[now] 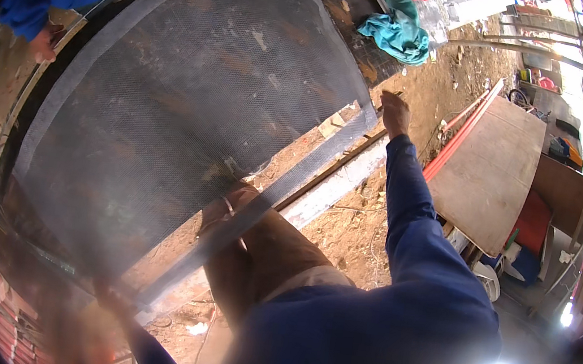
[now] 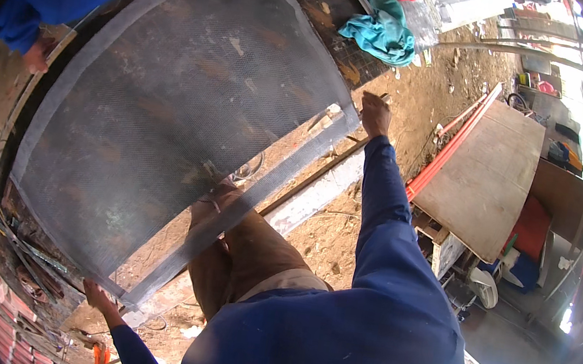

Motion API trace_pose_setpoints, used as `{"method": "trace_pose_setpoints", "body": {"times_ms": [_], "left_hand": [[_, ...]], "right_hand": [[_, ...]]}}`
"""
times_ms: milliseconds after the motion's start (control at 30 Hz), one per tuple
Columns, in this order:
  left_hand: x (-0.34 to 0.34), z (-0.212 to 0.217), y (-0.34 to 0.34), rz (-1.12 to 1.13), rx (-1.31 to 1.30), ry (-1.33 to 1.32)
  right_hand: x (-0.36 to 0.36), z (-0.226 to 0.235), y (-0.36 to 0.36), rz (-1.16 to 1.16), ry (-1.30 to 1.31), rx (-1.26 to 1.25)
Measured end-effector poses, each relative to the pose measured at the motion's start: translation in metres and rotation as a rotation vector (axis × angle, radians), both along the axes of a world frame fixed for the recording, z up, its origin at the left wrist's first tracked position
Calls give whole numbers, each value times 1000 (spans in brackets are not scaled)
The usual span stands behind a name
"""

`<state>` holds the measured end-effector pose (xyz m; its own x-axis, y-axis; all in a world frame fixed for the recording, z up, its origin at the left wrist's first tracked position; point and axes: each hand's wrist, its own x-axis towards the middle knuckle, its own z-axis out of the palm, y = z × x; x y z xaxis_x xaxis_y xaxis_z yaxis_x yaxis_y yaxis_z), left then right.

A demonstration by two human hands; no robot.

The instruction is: The person is assembling a window screen by hand, attaching a mesh screen to a metal frame. They fold the edges of the mesh over the frame and press it into the groove to secure it. Another person assists by holding the frame steady.

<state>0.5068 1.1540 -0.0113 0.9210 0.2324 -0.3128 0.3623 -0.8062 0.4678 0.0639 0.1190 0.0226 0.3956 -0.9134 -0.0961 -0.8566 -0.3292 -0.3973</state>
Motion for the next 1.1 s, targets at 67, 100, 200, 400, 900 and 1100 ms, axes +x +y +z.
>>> {"method": "trace_pose_setpoints", "body": {"times_ms": [67, 100, 200, 400, 900, 1100], "left_hand": [[-23, 16, 11, -94, 71, 16], [-53, 20, 12, -111, 65, -115], [-110, 35, 10, -85, 484, 195], [-152, 40, -26, 505, -127, 180], [-152, 5, 10, 420, -271, 55], [-152, 8, 5, 407, -110, 18]], "right_hand": [[-23, 5, 19, -136, 137, -51], [-29, 4, 30, -213, 31, 75], [-39, -4, 64, -721, -477, 563], [-20, -34, 84, -671, -529, 414], [-109, -143, 17, -445, -670, 598], [-63, -77, 41, -657, -659, 733]]}}
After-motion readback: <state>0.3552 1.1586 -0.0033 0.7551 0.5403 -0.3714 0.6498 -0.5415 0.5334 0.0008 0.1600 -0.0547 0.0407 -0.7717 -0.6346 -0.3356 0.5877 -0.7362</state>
